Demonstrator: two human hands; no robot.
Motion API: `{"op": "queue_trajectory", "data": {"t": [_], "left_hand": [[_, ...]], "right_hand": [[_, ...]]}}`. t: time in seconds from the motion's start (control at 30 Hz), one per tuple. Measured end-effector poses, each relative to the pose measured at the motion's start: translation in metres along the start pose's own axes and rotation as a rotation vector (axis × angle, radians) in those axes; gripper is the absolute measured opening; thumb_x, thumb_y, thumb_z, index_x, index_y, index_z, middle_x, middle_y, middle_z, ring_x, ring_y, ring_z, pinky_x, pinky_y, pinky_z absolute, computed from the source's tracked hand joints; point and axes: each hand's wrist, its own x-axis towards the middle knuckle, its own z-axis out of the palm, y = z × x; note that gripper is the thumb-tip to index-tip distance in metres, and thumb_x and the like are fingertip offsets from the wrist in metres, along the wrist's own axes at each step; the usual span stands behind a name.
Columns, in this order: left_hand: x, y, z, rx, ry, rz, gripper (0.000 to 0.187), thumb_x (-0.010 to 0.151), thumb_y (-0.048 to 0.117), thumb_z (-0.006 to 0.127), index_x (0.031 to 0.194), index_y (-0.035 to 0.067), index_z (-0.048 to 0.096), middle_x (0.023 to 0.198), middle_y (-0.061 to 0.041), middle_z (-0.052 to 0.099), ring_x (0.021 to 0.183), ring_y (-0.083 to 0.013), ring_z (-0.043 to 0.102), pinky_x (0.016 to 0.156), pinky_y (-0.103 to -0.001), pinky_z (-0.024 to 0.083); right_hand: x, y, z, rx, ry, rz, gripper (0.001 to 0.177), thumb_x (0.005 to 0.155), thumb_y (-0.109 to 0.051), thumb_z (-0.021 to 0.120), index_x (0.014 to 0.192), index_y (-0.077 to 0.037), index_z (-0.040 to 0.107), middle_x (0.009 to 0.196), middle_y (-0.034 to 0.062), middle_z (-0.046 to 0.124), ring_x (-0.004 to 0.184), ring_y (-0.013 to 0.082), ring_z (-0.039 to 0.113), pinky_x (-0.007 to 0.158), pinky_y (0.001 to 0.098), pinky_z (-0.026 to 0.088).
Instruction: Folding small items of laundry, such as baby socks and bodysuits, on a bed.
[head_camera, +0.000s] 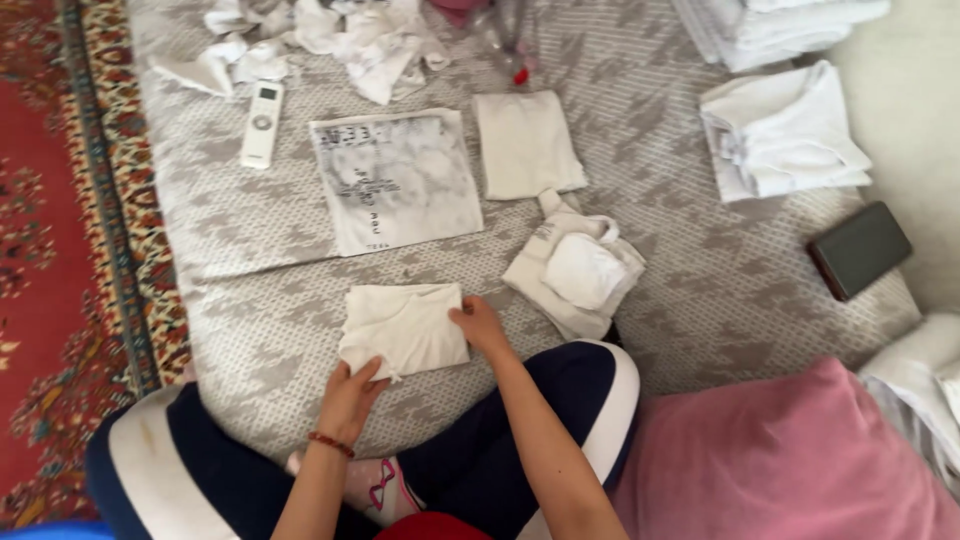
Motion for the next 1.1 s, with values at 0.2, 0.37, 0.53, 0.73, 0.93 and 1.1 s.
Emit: {"op": "queue_trajectory", "data": {"t": [0.2,0.37,0.53,0.73,0.93,1.1], "left_hand": [[0.007,0.023,0.001,0.053,0.003,-0.122,0.048,0.087,0.033,0.074,0.126,0.008,0.062,0.115,-0.006,0.071,0.1,-0.0194,0.069,0.088,-0.038,0.056],[0.03,0.038,0.016,0.548,0.173,0.084,0.064,0.084,0.048,0.083,0.116,-0.007,0.072,0.096,-0.016,0.071,0.083,-0.0256,0.064,0.077,-0.04,0.048],[0.051,0.028,0.019,0.64,0.198,0.254,0.077,0.077,0.041,0.085,0.131,-0.008,0.06,0.117,-0.019,0.073,0.103,-0.0263,0.072,0.089,-0.035,0.056],[-0.003,0.069,0.098,0.298,0.008,0.334,0.07,0.082,0.034,0.079,0.135,-0.008,0.061,0.122,-0.017,0.072,0.106,-0.0224,0.067,0.09,-0.035,0.053],[-0.013,0.093,0.189,0.153,-0.027,0.522,0.069,0.092,0.039,0.073,0.141,-0.003,0.05,0.128,-0.008,0.066,0.113,-0.0135,0.062,0.095,-0.029,0.05],[-0.045,0.103,0.28,0.214,-0.253,0.649,0.049,0.099,0.029,0.07,0.132,-0.005,0.058,0.119,-0.012,0.069,0.102,-0.0159,0.064,0.088,-0.032,0.054]], "right_hand": [[-0.012,-0.022,-0.008,-0.152,0.068,-0.017,0.038,0.088,-0.026,0.072,0.115,-0.001,0.068,0.106,0.0155,0.076,0.096,0.0286,0.073,0.087,0.0389,0.057],[-0.025,-0.044,-0.019,-0.189,0.114,-0.034,0.035,0.093,-0.031,0.068,0.117,-0.004,0.067,0.103,0.0139,0.075,0.092,0.0302,0.072,0.083,0.0402,0.055],[-0.002,-0.033,-0.016,-0.115,0.185,-0.295,0.031,0.098,-0.03,0.063,0.116,-0.005,0.065,0.101,0.0149,0.074,0.092,0.0303,0.071,0.082,0.04,0.054],[-0.017,-0.14,-0.083,-0.155,0.324,-0.391,0.025,0.102,-0.029,0.057,0.116,-0.009,0.061,0.094,0.0191,0.072,0.087,0.0374,0.069,0.075,0.0465,0.053],[-0.05,-0.291,-0.173,-0.332,0.43,-0.629,0.023,0.103,-0.03,0.059,0.113,-0.01,0.062,0.088,0.0202,0.072,0.083,0.0427,0.068,0.068,0.0509,0.051],[-0.064,-0.361,-0.278,-0.593,0.409,-0.715,0.024,0.097,-0.036,0.065,0.102,-0.014,0.07,0.082,0.0148,0.072,0.076,0.0392,0.068,0.063,0.0509,0.051]]}}
